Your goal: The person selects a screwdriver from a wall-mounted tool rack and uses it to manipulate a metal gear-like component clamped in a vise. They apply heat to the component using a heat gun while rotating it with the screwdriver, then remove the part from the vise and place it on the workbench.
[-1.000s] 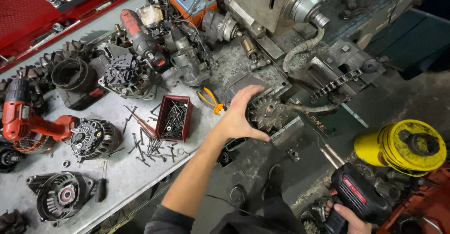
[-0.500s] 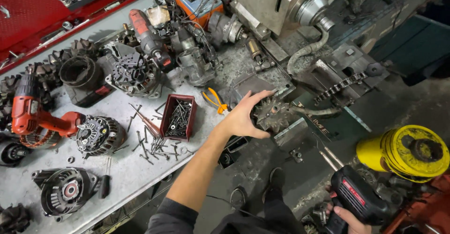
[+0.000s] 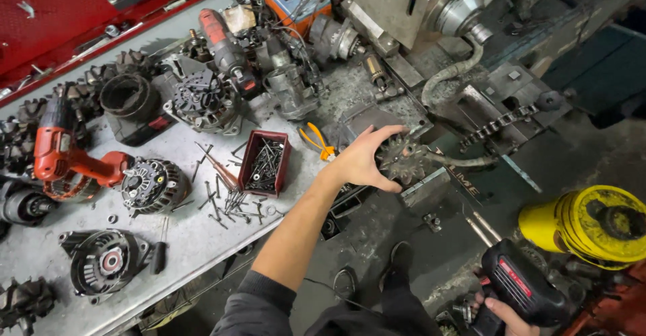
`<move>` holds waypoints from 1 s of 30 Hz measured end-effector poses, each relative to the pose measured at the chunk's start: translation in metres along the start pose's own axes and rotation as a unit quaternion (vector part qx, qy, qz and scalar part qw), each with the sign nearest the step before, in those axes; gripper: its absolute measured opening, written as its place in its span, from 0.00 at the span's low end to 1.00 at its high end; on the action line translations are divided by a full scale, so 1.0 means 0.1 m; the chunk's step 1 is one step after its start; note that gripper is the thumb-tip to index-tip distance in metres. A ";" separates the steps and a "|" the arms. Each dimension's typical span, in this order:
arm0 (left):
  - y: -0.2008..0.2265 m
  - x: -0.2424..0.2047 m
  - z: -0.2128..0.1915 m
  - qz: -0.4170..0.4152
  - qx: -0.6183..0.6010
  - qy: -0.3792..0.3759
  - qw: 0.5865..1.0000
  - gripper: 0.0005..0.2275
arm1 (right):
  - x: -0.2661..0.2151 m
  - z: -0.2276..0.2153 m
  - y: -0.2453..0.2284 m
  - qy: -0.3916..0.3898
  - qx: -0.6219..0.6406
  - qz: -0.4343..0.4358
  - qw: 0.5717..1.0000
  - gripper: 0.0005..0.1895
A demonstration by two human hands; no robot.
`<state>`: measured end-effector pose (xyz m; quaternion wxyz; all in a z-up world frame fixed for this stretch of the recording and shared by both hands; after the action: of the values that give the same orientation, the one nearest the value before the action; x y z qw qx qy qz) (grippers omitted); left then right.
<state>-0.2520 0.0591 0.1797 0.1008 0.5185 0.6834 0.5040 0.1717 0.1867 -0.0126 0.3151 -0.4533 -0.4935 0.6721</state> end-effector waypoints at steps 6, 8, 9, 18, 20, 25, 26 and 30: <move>-0.05 -0.01 0.04 -0.003 -0.010 0.005 1.000 0.48 | -0.16 0.41 -0.51 0.017 0.039 -0.026 0.999 0.42; -0.08 -0.03 0.05 -0.001 -0.007 0.008 1.000 0.47 | -0.18 0.70 -0.84 -0.001 0.056 -0.029 0.998 0.42; -0.08 -0.03 0.05 -0.004 -0.006 0.010 1.000 0.47 | -0.19 0.90 -1.07 -0.031 0.059 -0.052 0.996 0.43; -0.15 -0.05 0.09 -0.022 -0.002 0.037 0.999 0.47 | 0.02 2.20 -2.15 -0.220 0.043 -0.245 0.943 0.42; -0.16 -0.06 0.10 -0.013 0.000 0.045 0.999 0.48 | -0.01 2.45 -2.27 -0.243 0.016 -0.271 0.931 0.42; -0.16 -0.05 0.10 0.011 -0.010 0.057 0.998 0.49 | -0.08 2.85 -2.41 -0.260 -0.085 -0.358 0.893 0.43; -0.16 -0.05 0.08 0.008 -0.011 0.060 0.998 0.49 | -0.08 2.88 -2.40 -0.264 -0.087 -0.356 0.892 0.43; -0.14 -0.11 0.07 0.006 -0.020 0.063 0.998 0.48 | -0.12 2.95 -2.38 -0.271 -0.097 -0.359 0.888 0.47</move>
<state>-0.2509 0.0552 0.1612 0.0644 0.4878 0.6749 0.5499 -0.1012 0.1395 0.2466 0.3431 -0.0738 -0.7513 0.5589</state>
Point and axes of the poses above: each hand's wrist, its own x-axis towards the middle knuckle, its own z-axis out of the palm, y = z × x, the point moved 7 cm from there along x, towards the middle knuckle, and after that the axes turned 13 degrees about y, right-handed, at the moved point
